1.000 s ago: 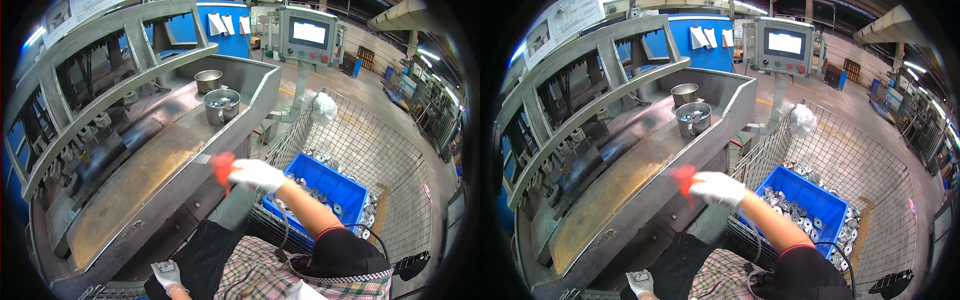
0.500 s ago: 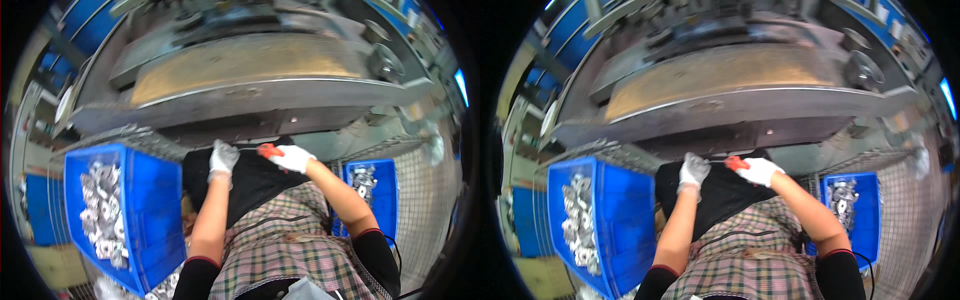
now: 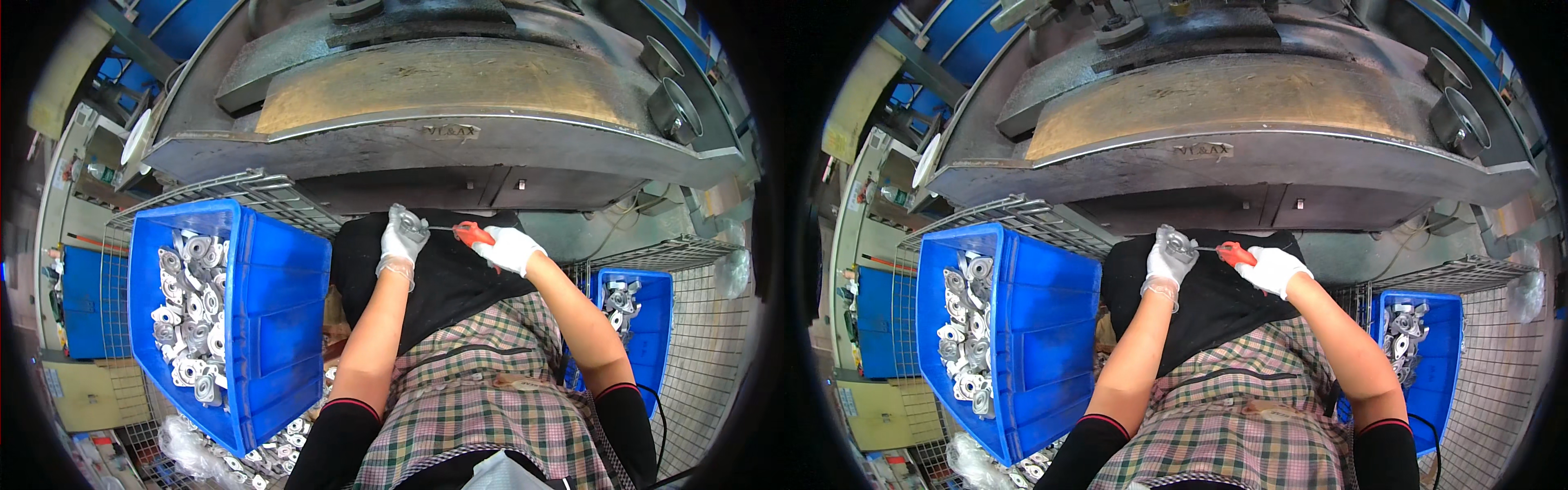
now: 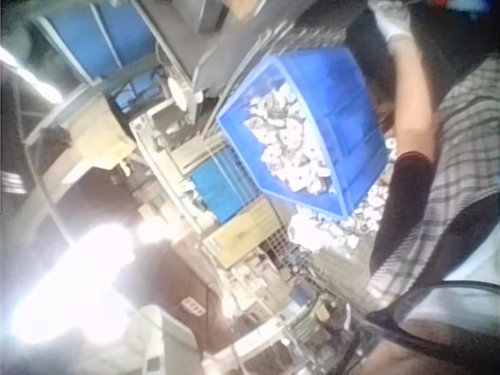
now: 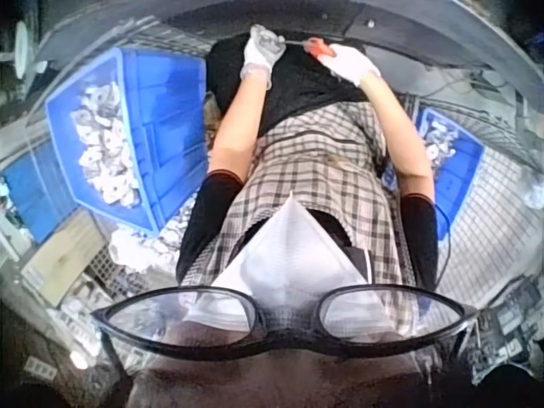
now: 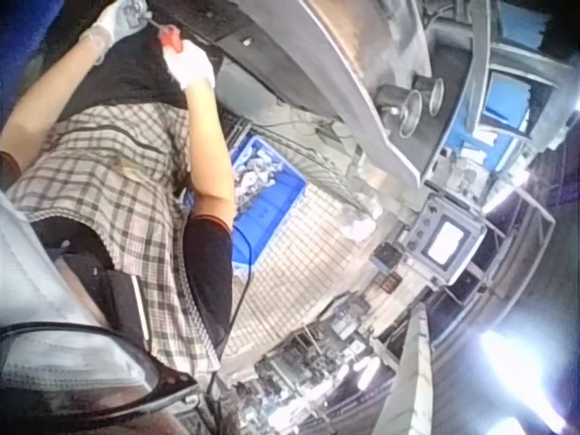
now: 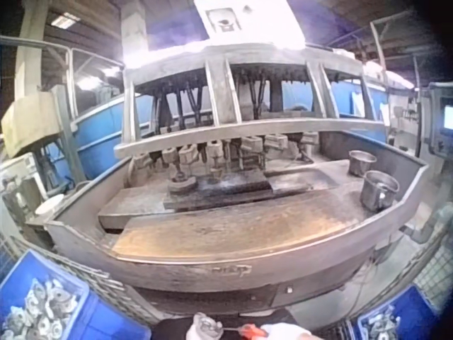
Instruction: Using an air gun to clean debris from metal components and placing them on a machine for processing.
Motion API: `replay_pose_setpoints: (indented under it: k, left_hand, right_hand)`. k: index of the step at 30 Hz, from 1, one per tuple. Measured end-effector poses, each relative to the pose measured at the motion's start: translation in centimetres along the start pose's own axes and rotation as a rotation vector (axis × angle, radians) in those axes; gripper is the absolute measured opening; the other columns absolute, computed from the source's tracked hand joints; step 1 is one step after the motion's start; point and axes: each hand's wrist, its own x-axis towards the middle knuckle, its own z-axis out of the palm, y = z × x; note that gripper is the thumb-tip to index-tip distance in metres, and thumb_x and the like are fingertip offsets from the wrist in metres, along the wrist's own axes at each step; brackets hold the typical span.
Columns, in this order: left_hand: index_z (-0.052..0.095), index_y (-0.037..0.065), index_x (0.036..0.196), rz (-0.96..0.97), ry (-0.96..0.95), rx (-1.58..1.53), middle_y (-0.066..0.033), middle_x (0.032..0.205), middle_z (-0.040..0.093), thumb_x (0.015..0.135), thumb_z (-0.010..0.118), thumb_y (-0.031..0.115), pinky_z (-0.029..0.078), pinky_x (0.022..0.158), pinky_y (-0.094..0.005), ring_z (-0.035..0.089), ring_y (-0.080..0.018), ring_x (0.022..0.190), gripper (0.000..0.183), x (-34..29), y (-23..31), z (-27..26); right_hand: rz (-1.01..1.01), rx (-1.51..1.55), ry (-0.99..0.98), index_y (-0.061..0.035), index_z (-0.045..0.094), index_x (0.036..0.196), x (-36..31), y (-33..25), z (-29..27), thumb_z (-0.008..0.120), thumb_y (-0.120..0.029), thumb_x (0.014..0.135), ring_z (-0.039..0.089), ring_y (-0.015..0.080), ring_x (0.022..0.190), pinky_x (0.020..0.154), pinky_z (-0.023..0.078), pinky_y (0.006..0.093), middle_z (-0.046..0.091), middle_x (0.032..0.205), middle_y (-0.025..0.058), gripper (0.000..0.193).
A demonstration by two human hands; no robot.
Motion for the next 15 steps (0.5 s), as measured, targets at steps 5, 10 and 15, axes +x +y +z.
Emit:
replay_pose_setpoints:
  k: [5,10,15]
  left_hand:
    - [0.063,0.029,0.096,0.015,-0.026,0.001,0.0052,0.094,0.062,0.092,0.055,0.055,0.036,0.097,-0.048,0.053,-0.0287,0.096,0.028,-0.2,-0.3,0.3]
    - [0.063,0.031,0.104,-0.007,-0.1,-0.066,0.0043,0.106,0.061,0.095,0.047,0.056,0.038,0.092,-0.0453,0.05,-0.0312,0.105,0.032,1.3,-0.1,-1.0]
    - [0.063,0.03,0.107,-0.041,-0.148,-0.053,0.003,0.108,0.061,0.096,0.045,0.057,0.038,0.093,-0.0463,0.051,-0.0312,0.106,0.034,1.8,0.1,-1.6]
  right_hand:
    - [0.001,0.054,-0.031,-0.006,0.059,0.092,0.0,0.0,0.0,0.054,-0.042,0.089,0.066,0.0248,0.063,0.067,0.05,0.0375,0.066,0.07,0.0103,0.036]
    - [0.024,0.026,-0.012,-0.0053,0.059,0.091,0.1,-0.1,-0.3,0.055,-0.041,0.089,0.067,0.0248,0.064,0.068,0.051,0.0373,0.066,0.07,0.0106,0.036]
    - [0.018,-0.011,0.02,-0.0053,0.06,0.092,0.8,0.9,-0.3,0.055,-0.041,0.089,0.067,0.0251,0.063,0.067,0.051,0.0371,0.067,0.071,0.0108,0.036]
